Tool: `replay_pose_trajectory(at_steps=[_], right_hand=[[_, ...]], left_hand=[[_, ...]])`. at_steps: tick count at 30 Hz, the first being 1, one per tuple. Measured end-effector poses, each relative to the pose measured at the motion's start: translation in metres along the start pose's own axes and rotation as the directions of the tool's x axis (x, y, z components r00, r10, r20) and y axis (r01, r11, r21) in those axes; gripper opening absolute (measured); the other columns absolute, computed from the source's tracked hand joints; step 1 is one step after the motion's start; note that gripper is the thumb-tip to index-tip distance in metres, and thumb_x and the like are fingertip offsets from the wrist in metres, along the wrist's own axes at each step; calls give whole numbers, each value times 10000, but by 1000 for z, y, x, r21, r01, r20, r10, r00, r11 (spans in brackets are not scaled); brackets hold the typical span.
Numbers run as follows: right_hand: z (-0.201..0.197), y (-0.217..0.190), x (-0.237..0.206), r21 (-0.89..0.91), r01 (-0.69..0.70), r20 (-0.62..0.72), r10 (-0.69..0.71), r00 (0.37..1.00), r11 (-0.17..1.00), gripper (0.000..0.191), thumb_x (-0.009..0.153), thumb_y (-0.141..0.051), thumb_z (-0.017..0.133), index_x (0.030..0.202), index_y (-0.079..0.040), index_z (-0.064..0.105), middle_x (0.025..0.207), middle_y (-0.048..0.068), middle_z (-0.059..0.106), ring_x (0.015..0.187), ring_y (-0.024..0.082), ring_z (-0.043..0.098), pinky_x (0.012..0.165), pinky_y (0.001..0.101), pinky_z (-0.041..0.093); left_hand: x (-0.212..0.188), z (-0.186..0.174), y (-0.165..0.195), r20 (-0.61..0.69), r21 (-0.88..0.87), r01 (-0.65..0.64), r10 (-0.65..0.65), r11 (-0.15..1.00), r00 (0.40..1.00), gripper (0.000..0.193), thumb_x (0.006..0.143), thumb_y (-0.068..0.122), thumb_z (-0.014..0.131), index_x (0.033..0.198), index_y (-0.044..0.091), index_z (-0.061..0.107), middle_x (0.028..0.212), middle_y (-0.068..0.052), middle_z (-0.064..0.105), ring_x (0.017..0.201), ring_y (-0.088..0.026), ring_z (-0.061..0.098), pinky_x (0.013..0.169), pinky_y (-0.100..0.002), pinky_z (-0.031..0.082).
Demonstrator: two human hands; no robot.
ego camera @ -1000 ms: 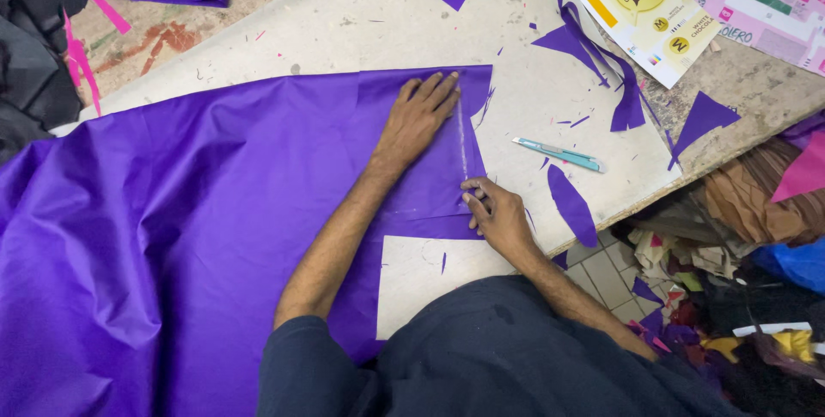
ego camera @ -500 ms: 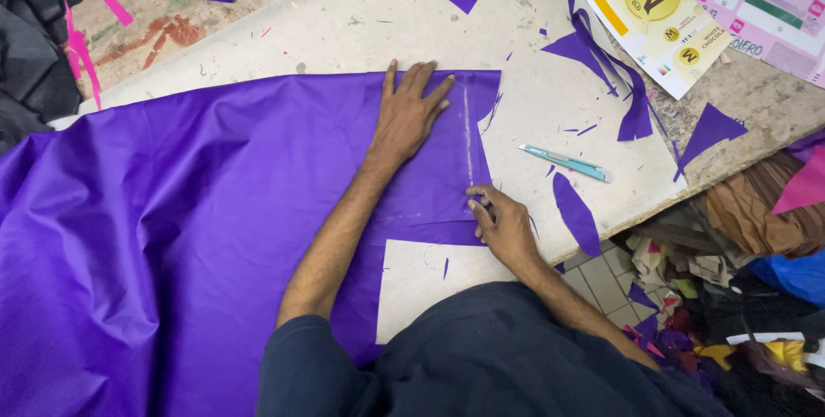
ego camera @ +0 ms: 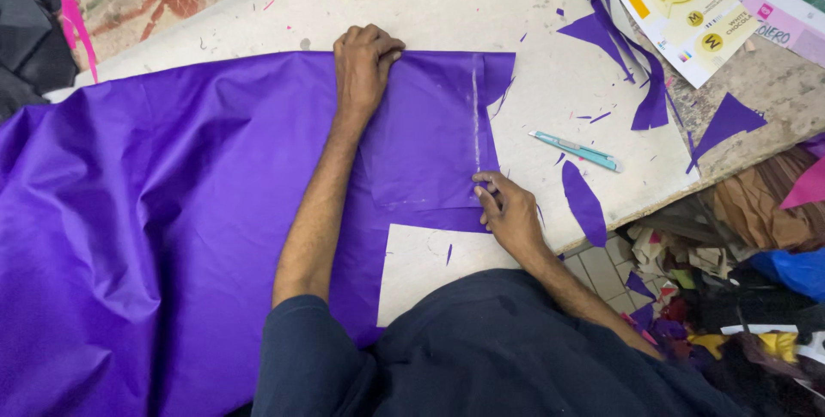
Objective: The person places a paper pattern on a large piece of purple fabric, aligns it, and cuts the fabric around the pattern using a utility knife. They repeat this process to cut multiple pieces from the fabric.
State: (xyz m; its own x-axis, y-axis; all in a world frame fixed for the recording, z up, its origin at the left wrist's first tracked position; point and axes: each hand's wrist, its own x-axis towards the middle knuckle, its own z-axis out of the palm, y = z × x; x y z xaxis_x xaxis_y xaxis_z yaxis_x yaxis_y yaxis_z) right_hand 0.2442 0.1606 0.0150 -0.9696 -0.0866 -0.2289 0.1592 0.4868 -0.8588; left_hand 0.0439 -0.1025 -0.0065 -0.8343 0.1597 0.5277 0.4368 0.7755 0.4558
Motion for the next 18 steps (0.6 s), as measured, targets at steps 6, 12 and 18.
replay_pose_trajectory(at_steps=[6,12,18], right_hand=[[2,0,0,-6,-11,17,11,1000,1000,252,987,-97,648,1229,-29,672,846,95,698,544,108,662,426,257,513],[4,2,-1,-5,25,14,-25,1000,1000,241,992,-96,650,1219,-19,673,870,91,699,562,101,678,427,251,526],[6,5,-1,8,9,5,-9,1000,1000,246,988,-110,655,1217,-23,675,864,85,704,563,98,679,431,243,550]], left_hand=[[1,-4,-13,42,-95,14,-10,995,999,81,843,118,842,911,101,801,884,-2,707,893,-216,592,839,-382,469],[1,3,-22,18,-98,-9,11,995,1000,84,815,124,859,877,108,805,838,22,712,828,-179,598,795,-359,508],[-1,10,-29,17,-101,27,-26,995,1000,51,840,85,837,875,111,812,840,21,732,848,-166,606,724,-318,536]])
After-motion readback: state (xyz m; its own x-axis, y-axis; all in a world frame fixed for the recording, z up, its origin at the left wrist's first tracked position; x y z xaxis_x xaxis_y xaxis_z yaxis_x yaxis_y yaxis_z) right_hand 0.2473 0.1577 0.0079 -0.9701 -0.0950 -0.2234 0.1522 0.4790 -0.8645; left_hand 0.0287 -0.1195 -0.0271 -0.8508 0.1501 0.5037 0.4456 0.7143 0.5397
